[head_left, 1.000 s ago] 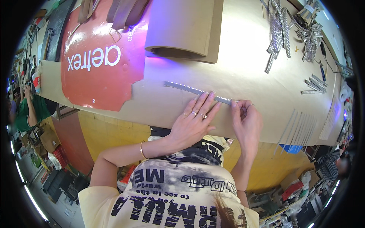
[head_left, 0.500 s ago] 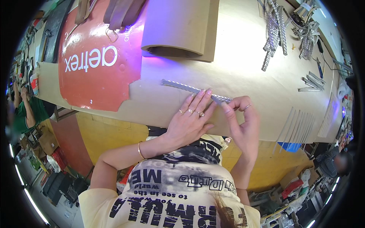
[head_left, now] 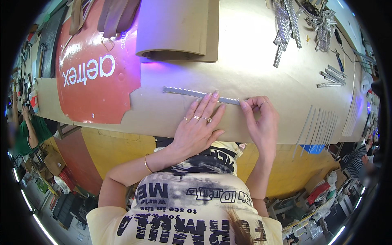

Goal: The person assembles small decorative items by hand, handling thin rods and metallic braided pieces. They repeatedly pick up, align, and place these components on a workbench, occasionally adjusting their positions.

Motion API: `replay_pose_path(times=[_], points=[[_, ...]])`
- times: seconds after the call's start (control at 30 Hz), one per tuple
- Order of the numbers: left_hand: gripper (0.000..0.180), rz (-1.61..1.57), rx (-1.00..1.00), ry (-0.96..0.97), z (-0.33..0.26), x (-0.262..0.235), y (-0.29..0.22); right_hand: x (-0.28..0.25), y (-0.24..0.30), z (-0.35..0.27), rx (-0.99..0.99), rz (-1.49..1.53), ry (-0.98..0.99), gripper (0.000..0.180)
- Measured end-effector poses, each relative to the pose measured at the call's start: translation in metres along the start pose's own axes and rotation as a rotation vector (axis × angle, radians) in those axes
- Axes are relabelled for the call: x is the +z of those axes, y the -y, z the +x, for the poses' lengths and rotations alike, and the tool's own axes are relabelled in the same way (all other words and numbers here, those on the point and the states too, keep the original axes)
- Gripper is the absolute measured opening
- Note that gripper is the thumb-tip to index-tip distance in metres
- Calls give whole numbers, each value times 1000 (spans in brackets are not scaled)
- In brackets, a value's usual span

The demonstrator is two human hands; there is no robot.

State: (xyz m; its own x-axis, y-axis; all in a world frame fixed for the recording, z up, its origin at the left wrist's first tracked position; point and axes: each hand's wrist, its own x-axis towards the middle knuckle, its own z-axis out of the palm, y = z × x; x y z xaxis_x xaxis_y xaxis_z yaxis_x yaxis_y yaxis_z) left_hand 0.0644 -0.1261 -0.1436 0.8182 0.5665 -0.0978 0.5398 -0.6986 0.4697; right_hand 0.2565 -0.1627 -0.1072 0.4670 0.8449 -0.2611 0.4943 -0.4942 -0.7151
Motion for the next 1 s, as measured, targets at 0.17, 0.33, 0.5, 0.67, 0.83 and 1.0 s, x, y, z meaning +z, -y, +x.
replay_pose_path(times=[0.17, 0.33, 0.5, 0.67, 0.83, 1.0], points=[[72, -9, -4, -6, 1, -1, 1, 0, -1, 0, -15, -19, 5, 17], [76, 2, -30, -6, 3, 1, -1, 1, -1, 0, -28, -44, 3, 17], [77, 35, -22, -1, 3, 1, -2, 2, -2, 0, -29, -57, 5, 16], [80, 108, -21, -16, 4, 1, -4, 4, -3, 0, -37, -65, -10, 16], [83, 126, -25, -42, 7, 3, -9, 5, -3, 0, -43, -99, -25, 15], [83, 150, -45, -49, 9, 3, -13, 7, -4, 0, -37, -134, -31, 16]])
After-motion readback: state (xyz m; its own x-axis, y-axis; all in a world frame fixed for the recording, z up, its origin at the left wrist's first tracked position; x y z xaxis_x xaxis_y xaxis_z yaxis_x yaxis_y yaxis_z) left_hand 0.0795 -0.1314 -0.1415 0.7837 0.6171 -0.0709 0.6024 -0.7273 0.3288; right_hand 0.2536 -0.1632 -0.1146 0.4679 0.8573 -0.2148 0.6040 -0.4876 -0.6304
